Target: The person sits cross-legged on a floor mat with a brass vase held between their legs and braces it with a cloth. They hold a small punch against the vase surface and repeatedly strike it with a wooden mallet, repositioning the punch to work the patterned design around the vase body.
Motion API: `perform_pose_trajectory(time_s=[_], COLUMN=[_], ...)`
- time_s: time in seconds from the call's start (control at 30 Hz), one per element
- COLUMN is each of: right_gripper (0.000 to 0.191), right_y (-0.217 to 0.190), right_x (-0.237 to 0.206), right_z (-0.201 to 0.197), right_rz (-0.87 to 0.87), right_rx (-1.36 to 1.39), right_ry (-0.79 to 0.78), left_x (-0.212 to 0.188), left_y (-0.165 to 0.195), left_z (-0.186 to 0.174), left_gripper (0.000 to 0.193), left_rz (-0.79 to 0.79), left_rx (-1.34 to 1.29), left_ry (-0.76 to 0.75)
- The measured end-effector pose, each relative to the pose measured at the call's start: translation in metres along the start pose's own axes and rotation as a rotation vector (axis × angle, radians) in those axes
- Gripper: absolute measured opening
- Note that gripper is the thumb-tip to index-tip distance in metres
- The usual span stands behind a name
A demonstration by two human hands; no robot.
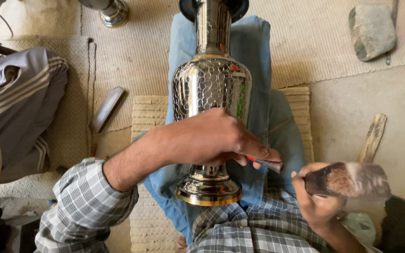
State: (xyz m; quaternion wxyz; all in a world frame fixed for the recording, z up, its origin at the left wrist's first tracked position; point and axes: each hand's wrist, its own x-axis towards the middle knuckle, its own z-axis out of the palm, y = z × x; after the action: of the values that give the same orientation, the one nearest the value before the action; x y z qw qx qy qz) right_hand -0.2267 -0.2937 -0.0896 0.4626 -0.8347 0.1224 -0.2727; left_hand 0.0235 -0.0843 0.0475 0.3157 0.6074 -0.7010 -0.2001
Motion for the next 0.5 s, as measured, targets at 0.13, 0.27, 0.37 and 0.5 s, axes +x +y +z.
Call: perform_pose_trajectory(time_s=[0.13,0.27,0.37,0.5], right_gripper=[0.024,0.019,0.034,0.022], right_y=[-0.002,0.0,0.006,0.009], right_x=[-0.004,-0.002,-0.002,-0.001], right_z=[0.004,0.001,0.002,0.008], right_rz=[-0.056,-0.338,-0.202,-0.137], right_rx=[-0.126,-0.288,-0.158,-0.131], right_ry=[0.04,-0.024,0.034,0.06], left_x=[0.012,0.017,0.016,0.013], left_y=[0.0,0.0,-0.002,-0.001], left_z=[-0.001,0.0,0.002,0.002], left_gripper=[0.051,0.053,0.054,0.047], left_rz=[-0.022,-0.042,0.0,-0.043], left_rx=[0.016,0.042,-0.004,0.025], left_ry=[-0.137,-0.215,-0.195,-0.23])
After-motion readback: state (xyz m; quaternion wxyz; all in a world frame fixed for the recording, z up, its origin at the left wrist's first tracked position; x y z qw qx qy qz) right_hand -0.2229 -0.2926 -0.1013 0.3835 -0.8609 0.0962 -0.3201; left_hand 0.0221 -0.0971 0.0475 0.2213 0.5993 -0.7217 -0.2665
